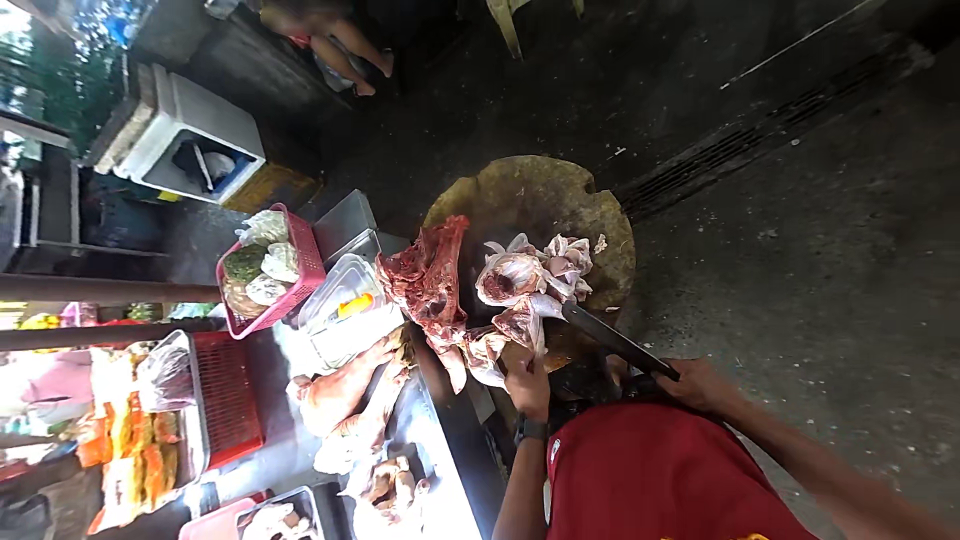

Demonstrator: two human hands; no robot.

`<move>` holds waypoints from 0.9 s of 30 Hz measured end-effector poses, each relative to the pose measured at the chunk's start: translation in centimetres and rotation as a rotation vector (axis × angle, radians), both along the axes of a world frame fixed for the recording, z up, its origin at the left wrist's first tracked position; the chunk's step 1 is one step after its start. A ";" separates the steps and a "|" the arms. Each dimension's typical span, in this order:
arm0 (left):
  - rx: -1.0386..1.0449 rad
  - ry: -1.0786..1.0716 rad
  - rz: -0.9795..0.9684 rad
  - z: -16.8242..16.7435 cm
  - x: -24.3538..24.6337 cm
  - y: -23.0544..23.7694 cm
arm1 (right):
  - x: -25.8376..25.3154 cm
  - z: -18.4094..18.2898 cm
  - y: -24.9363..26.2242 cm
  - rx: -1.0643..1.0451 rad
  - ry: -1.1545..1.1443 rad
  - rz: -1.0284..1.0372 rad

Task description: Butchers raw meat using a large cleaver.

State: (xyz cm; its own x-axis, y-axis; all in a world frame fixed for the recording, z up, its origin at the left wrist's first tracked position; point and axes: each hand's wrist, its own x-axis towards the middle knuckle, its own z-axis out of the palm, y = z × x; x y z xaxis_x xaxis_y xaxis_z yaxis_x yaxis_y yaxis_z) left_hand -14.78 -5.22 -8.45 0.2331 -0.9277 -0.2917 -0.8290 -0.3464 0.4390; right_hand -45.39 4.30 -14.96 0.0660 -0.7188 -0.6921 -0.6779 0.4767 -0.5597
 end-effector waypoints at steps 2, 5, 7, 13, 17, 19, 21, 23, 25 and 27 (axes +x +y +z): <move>-0.111 0.010 0.065 0.0 1.0 2.1 | 0.1 -0.4 0.2 -0.006 0.004 0.006; -0.143 0.035 0.114 0.0 1.3 4.1 | 0.0 0.2 0.1 -0.020 0.012 0.038; -0.111 0.048 0.133 -0.4 1.6 4.6 | -0.2 1.1 -0.1 -0.035 0.014 0.086; -0.124 0.037 0.113 -1.4 1.1 3.5 | 1.2 3.2 -2.3 -0.070 -0.049 0.174; 0.077 -0.027 0.038 -0.6 -1.6 0.4 | 3.2 2.7 -3.9 -0.020 0.012 0.165; 0.182 -0.121 0.064 -0.4 -2.5 -0.8 | 3.5 2.7 -4.1 0.006 0.013 0.158; 0.209 -0.174 0.090 -0.6 -2.6 -1.3 | 3.7 3.1 -4.2 0.034 0.035 0.164; 0.216 -0.146 0.135 -0.6 -2.2 -1.3 | 4.0 3.7 -4.6 0.072 0.074 0.170; 0.197 -0.065 0.213 -0.7 -1.5 -0.9 | 4.3 4.3 -5.1 0.090 0.100 0.189; 0.170 0.030 0.290 -1.2 -0.5 0.0 | 4.6 4.8 -5.4 0.112 0.128 0.203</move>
State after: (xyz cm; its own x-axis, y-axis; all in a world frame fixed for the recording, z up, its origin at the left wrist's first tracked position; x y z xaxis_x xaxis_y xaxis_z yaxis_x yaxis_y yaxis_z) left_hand -15.32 -5.23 -9.66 0.4690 -0.7613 -0.4478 -0.6726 -0.6364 0.3775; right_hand -40.84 -1.14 -10.12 0.1082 -0.6184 -0.7784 -0.8278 0.3775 -0.4150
